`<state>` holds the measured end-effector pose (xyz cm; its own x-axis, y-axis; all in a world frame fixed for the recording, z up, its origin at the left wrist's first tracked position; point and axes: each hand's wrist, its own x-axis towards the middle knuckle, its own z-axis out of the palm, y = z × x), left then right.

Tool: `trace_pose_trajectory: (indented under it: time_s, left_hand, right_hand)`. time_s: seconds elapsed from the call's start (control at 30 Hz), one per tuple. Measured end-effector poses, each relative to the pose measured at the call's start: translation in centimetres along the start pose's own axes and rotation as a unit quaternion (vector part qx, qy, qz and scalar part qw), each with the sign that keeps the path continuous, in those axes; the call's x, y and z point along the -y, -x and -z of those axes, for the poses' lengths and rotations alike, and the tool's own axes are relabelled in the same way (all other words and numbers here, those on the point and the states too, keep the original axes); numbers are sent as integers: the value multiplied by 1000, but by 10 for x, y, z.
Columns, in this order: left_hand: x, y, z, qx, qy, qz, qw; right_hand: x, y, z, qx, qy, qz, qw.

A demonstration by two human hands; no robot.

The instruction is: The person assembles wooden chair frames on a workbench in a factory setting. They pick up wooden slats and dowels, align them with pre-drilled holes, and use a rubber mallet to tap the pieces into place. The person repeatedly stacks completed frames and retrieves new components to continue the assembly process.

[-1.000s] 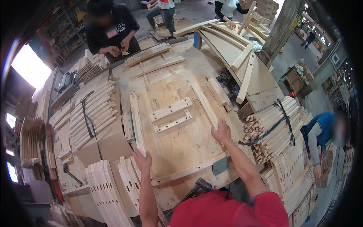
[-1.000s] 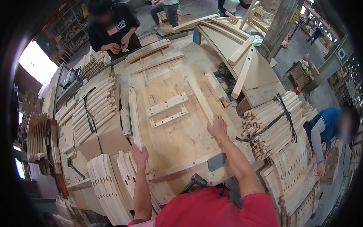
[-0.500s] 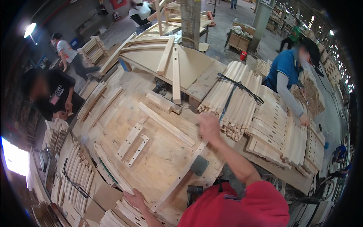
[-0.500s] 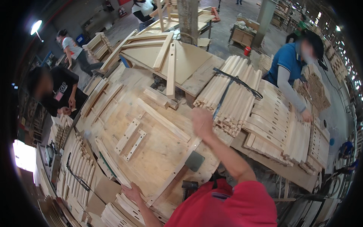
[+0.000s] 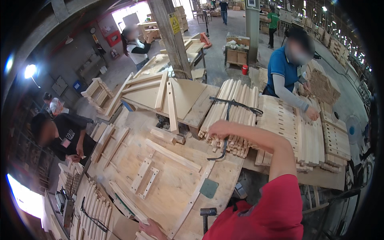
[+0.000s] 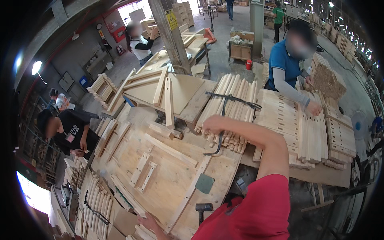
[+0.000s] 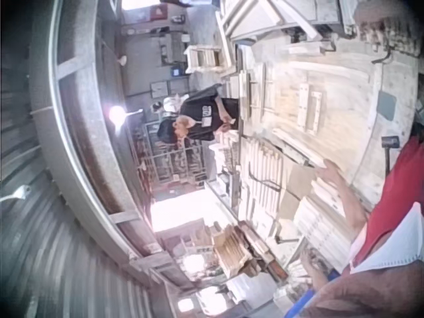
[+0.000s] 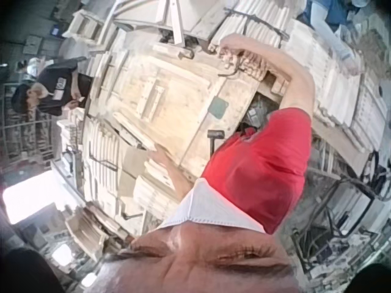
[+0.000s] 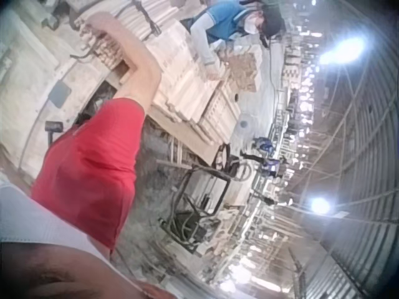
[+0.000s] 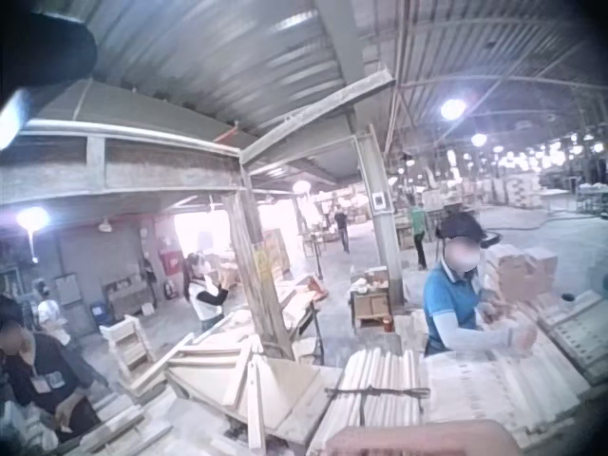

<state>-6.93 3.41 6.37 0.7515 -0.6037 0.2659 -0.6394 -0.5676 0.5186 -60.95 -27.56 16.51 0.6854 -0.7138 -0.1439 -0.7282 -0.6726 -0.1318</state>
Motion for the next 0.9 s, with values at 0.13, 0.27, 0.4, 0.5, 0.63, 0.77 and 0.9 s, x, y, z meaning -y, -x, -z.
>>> trace_pose_trajectory:
  time_s: [0.13,0.27,0.4,0.5,0.63,0.77,0.9]
  left_hand:
    - [-14,4,3,-141,-63,-113,982]
    - [-55,43,-20,95,94,-91,987]
    - [-134,69,-30,118,326,-273,897]
    - [-163,68,-29,99,405,-217,883]
    - [-140,28,-11,39,407,-151,900]
    - [-143,24,36,172,244,-180,937]
    - [-97,-20,31,84,186,-272,941]
  right_hand:
    - [65,-37,-23,-52,3,108,993]
    - [140,-44,-32,-109,-108,249,956]
    - [321,-67,38,-387,-187,378,820]
    - [374,-20,138,-482,-286,343,754]
    - [326,-3,189,-473,-552,181,662]
    - [243,-67,141,-545,-402,-45,734]
    - [284,-133,98,-479,-20,157,864]
